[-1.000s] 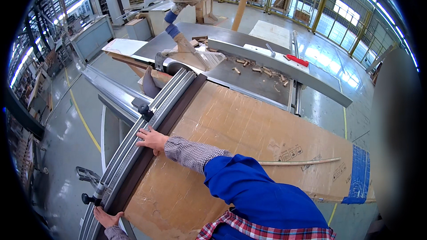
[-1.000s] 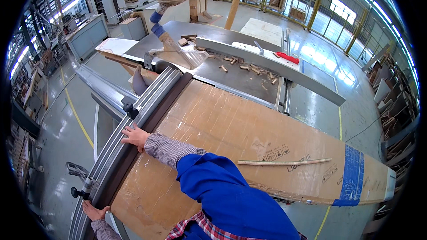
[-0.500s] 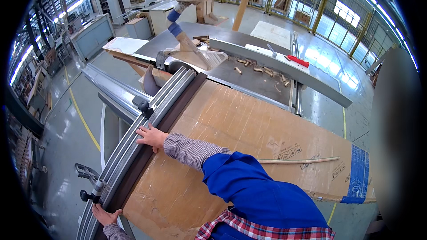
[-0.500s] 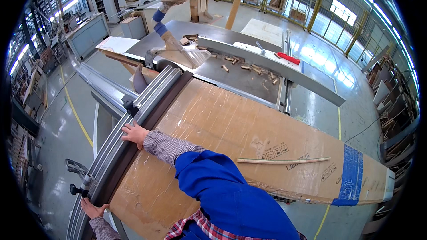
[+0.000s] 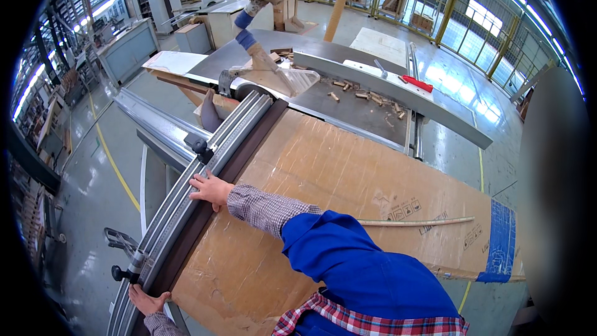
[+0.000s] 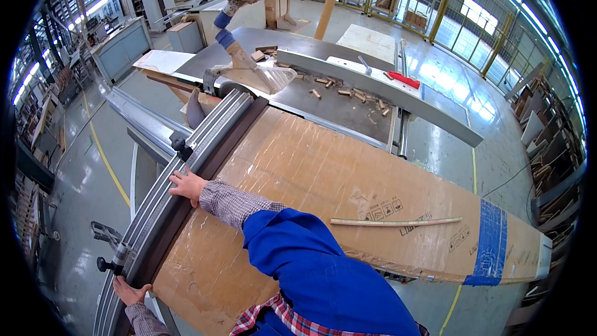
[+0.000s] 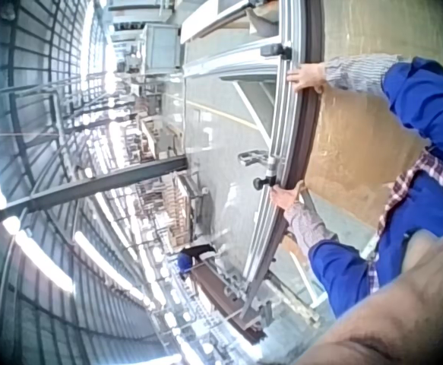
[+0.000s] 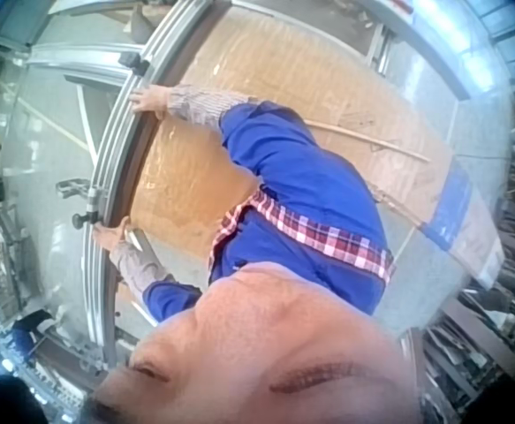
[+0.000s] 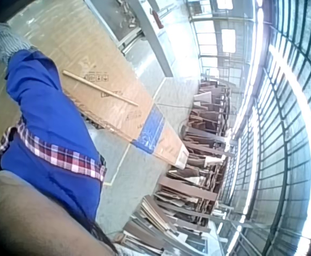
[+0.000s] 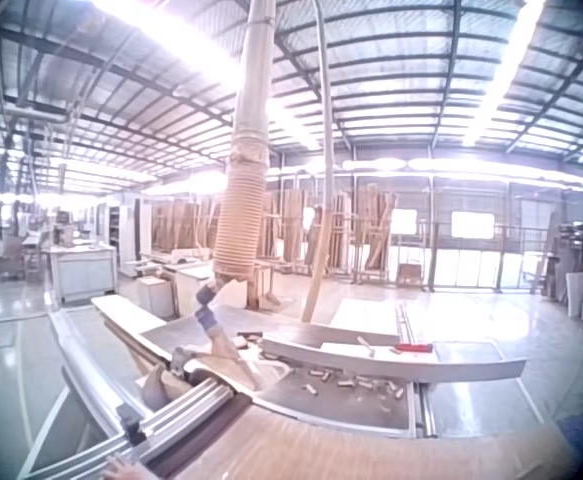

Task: The person positions long wooden planks on a table saw, aligns them against a metal fence, and cuts them into smaller pieces. The person then removes the cut pieces and places them on a nearby cart. The process is repeated with multiple planks.

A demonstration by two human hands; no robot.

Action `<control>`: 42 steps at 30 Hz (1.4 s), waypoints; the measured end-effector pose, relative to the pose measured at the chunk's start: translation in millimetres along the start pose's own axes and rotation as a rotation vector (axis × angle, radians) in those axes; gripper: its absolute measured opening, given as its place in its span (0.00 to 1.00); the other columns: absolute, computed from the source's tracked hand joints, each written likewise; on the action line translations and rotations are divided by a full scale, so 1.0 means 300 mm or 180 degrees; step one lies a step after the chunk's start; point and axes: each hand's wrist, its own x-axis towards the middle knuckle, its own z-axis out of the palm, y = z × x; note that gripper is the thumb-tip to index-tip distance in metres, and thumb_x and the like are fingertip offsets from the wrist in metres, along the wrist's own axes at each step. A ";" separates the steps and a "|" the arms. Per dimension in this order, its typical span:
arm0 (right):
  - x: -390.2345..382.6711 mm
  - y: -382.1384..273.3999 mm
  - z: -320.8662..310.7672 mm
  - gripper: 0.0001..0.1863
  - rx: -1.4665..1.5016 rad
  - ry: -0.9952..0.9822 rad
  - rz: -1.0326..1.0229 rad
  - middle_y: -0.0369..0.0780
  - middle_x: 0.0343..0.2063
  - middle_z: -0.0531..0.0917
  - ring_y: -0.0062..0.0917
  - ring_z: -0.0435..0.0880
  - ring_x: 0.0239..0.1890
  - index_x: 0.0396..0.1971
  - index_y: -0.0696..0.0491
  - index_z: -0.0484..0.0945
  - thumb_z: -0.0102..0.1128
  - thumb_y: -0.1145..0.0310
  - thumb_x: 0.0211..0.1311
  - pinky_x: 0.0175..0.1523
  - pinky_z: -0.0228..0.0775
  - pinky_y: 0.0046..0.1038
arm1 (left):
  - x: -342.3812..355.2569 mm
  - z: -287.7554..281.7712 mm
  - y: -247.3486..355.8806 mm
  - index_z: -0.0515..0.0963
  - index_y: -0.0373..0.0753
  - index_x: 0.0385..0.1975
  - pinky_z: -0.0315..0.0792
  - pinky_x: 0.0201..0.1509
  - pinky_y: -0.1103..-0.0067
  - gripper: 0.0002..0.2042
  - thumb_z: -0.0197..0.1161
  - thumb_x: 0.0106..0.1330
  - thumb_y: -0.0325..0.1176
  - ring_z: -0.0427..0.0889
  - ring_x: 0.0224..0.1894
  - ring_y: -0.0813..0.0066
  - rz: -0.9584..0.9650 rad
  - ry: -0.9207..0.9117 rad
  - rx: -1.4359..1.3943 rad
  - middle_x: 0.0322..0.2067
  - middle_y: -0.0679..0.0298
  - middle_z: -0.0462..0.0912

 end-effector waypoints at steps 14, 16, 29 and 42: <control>0.006 0.006 0.005 0.47 0.0007 0.0025 0.0005 0.46 0.61 0.58 0.42 0.53 0.66 0.56 0.43 0.65 0.79 0.64 0.27 0.64 0.50 0.59 | 0.002 -0.002 0.010 0.63 0.31 0.51 0.51 0.67 0.58 0.56 0.75 0.19 0.63 0.57 0.63 0.45 0.0097 0.0141 -0.0089 0.58 0.42 0.62; 0.009 0.013 0.017 0.48 -0.0031 0.0084 -0.0006 0.46 0.61 0.59 0.42 0.54 0.66 0.55 0.43 0.66 0.79 0.63 0.25 0.63 0.51 0.60 | 0.006 -0.009 0.016 0.63 0.31 0.51 0.51 0.67 0.58 0.57 0.74 0.19 0.64 0.57 0.63 0.45 0.0099 0.0092 -0.0056 0.57 0.42 0.62; 0.022 -0.004 0.005 0.46 0.0064 -0.0024 0.0136 0.45 0.63 0.57 0.41 0.53 0.68 0.56 0.42 0.66 0.79 0.66 0.27 0.65 0.48 0.57 | 0.014 0.001 0.001 0.64 0.30 0.51 0.53 0.66 0.58 0.56 0.75 0.19 0.62 0.58 0.62 0.45 0.0148 0.0132 -0.0074 0.57 0.42 0.62; 0.029 -0.012 0.052 0.45 0.0012 0.0433 0.0145 0.43 0.56 0.63 0.39 0.56 0.65 0.50 0.44 0.70 0.80 0.67 0.20 0.62 0.53 0.59 | 0.003 -0.023 0.031 0.63 0.31 0.51 0.53 0.67 0.60 0.53 0.80 0.19 0.50 0.58 0.62 0.45 -0.0025 0.0171 -0.0232 0.57 0.44 0.62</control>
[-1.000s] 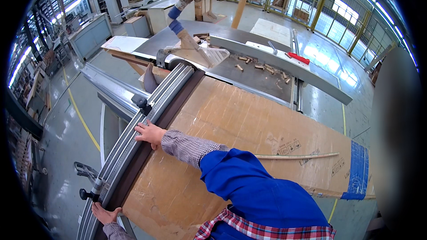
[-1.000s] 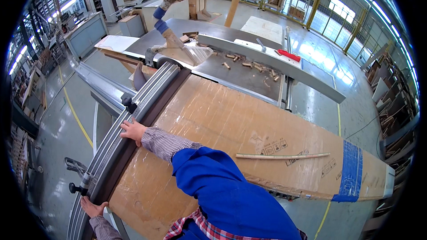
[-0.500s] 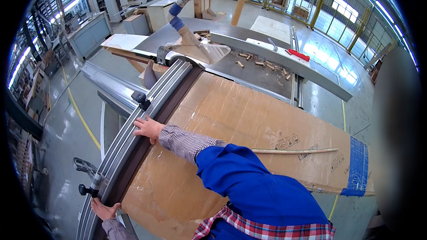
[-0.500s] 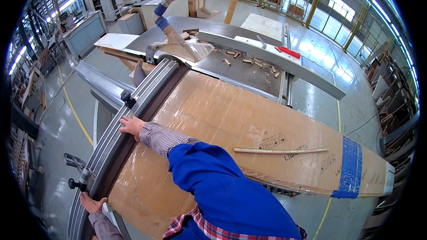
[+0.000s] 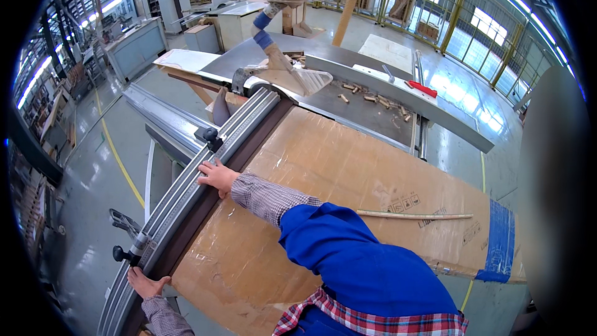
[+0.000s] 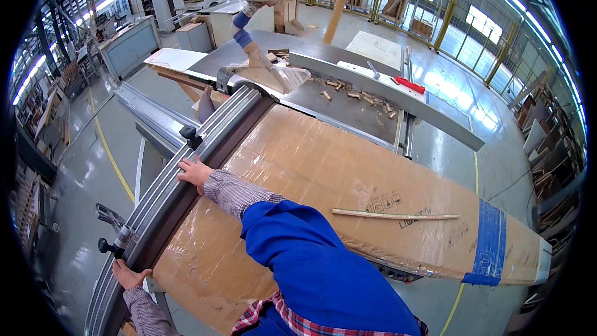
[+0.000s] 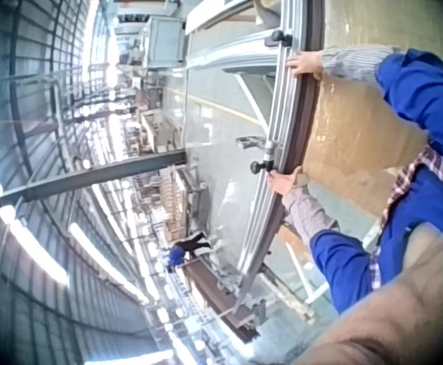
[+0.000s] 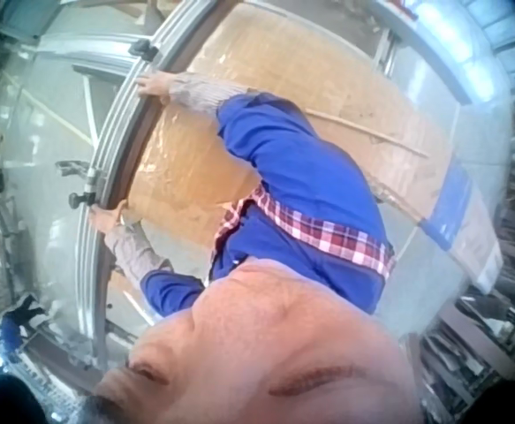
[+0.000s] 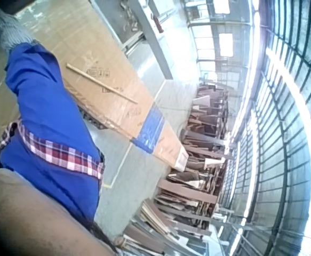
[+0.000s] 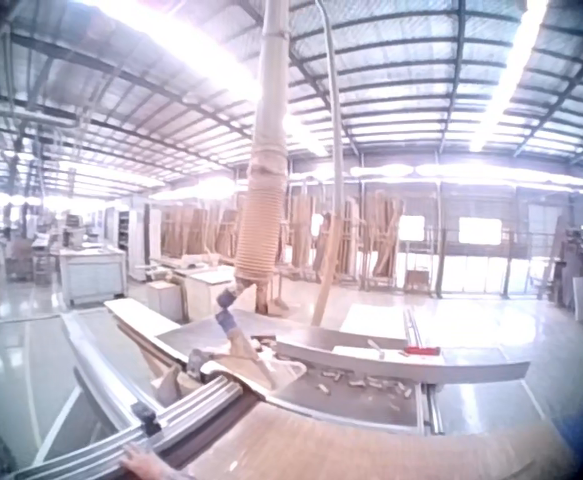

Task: The person positions long wooden planks on a table saw, aligns them against a metal fence, and cuts them into smaller pieces. The person then removes the cut pieces and places them on a nearby cart. The process is repeated with multiple planks.

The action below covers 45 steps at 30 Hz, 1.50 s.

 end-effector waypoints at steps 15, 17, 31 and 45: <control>-0.042 -0.049 -0.049 0.43 0.0129 0.0032 0.0010 0.50 0.60 0.61 0.44 0.58 0.64 0.52 0.48 0.69 0.77 0.70 0.26 0.65 0.53 0.53 | -0.046 -0.113 0.018 0.66 0.31 0.50 0.57 0.64 0.59 0.53 0.79 0.16 0.54 0.59 0.60 0.45 0.0092 -0.0333 -0.0258 0.55 0.44 0.64; -0.064 -0.051 -0.061 0.39 0.0124 0.0128 0.0013 0.50 0.59 0.63 0.44 0.60 0.63 0.52 0.50 0.70 0.75 0.69 0.30 0.64 0.58 0.44 | -0.044 -0.107 0.000 0.67 0.31 0.53 0.58 0.64 0.61 0.54 0.76 0.19 0.55 0.63 0.58 0.46 0.0440 -0.0129 -0.0413 0.54 0.45 0.66; -0.155 -0.339 -0.072 0.36 0.0633 0.0469 -0.1082 0.47 0.55 0.67 0.40 0.64 0.60 0.54 0.55 0.66 0.68 0.69 0.39 0.66 0.53 0.44 | -0.107 -0.168 0.080 0.63 0.35 0.54 0.44 0.69 0.56 0.54 0.77 0.23 0.59 0.52 0.66 0.53 -0.0061 -0.0340 0.0053 0.59 0.50 0.59; -0.071 -0.615 -0.014 0.32 0.0632 0.0201 -0.0355 0.45 0.41 0.72 0.39 0.70 0.48 0.34 0.58 0.76 0.74 0.48 0.34 0.51 0.66 0.37 | -0.296 -0.039 -0.177 0.67 0.37 0.48 0.55 0.63 0.57 0.31 0.70 0.50 0.49 0.55 0.62 0.44 -0.1841 0.3060 -0.1370 0.59 0.42 0.52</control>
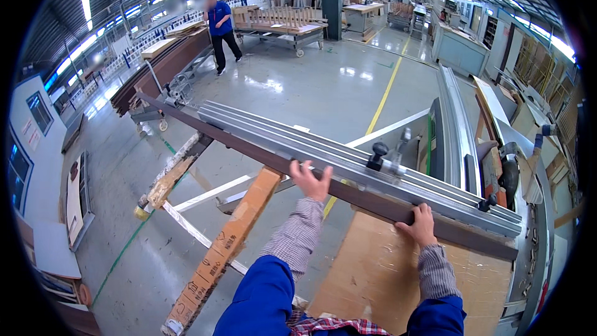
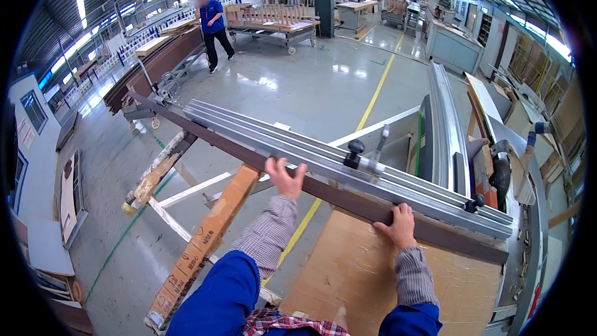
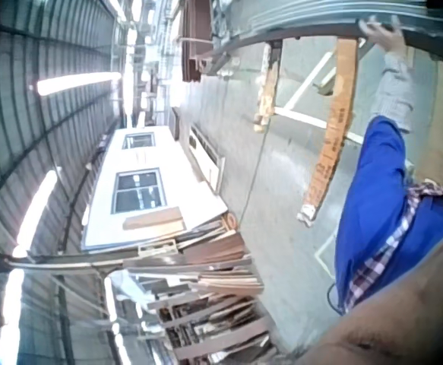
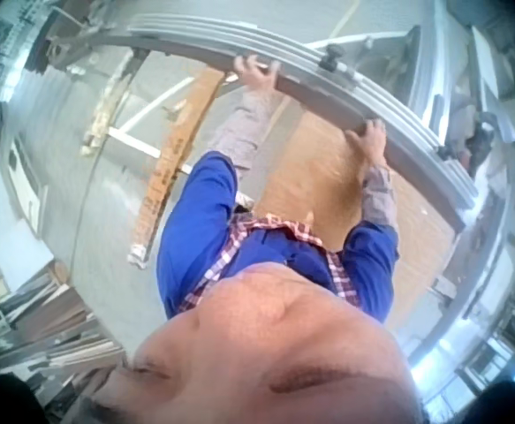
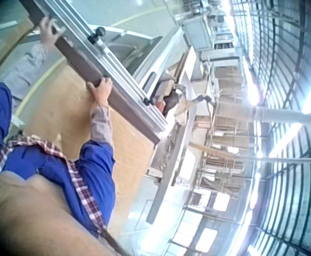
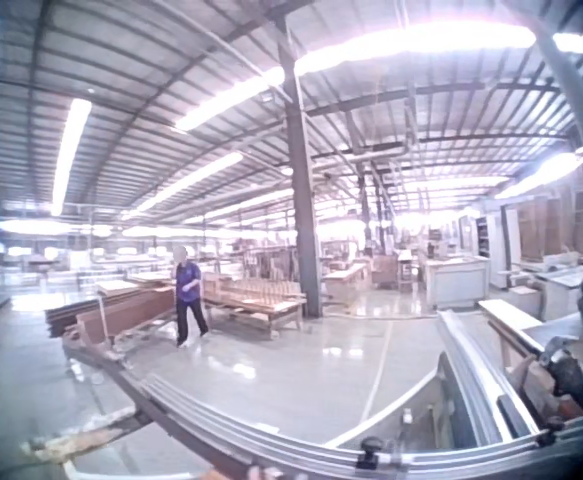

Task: The person positions long wooden planks on a table saw, aligns them against a metal fence, and cuts them into smaller pieces. The person then removes the cut pieces and places them on a nearby cart. The process is repeated with multiple planks.

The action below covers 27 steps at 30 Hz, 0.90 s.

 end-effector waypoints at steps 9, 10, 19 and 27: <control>-0.336 -0.091 -0.038 0.33 0.0315 -0.0190 0.0022 0.45 0.34 0.72 0.40 0.75 0.38 0.29 0.59 0.74 0.78 0.51 0.25 0.44 0.71 0.36 | 0.369 -0.310 -0.728 0.66 0.25 0.50 0.69 0.48 0.59 0.42 0.58 0.55 0.65 0.74 0.43 0.53 -0.3807 0.0504 -0.2245 0.42 0.47 0.74; -0.349 -0.080 -0.048 0.33 0.0271 -0.0169 -0.0038 0.45 0.33 0.73 0.40 0.75 0.37 0.29 0.59 0.74 0.79 0.52 0.24 0.43 0.71 0.36 | 0.376 -0.305 -0.733 0.73 0.30 0.42 0.73 0.40 0.61 0.34 0.61 0.55 0.62 0.79 0.34 0.60 -0.3892 0.0248 -0.2923 0.32 0.53 0.80; -0.394 -0.182 -0.368 0.31 -0.0695 0.0656 -0.0354 0.39 0.29 0.77 0.35 0.78 0.33 0.34 0.50 0.76 0.76 0.52 0.27 0.41 0.70 0.33 | 0.416 -0.522 -0.468 0.72 0.44 0.23 0.68 0.37 0.70 0.24 0.66 0.48 0.61 0.72 0.27 0.71 -0.4007 0.0121 -0.3391 0.20 0.65 0.75; -0.432 -0.303 -0.663 0.21 -0.1278 0.1391 -0.0764 0.34 0.22 0.76 0.28 0.75 0.27 0.30 0.48 0.77 0.70 0.54 0.34 0.34 0.66 0.31 | 0.575 -1.061 -0.162 0.66 0.46 0.16 0.66 0.26 0.80 0.22 0.62 0.53 0.57 0.69 0.21 0.78 -0.3005 0.0804 -0.3259 0.16 0.71 0.67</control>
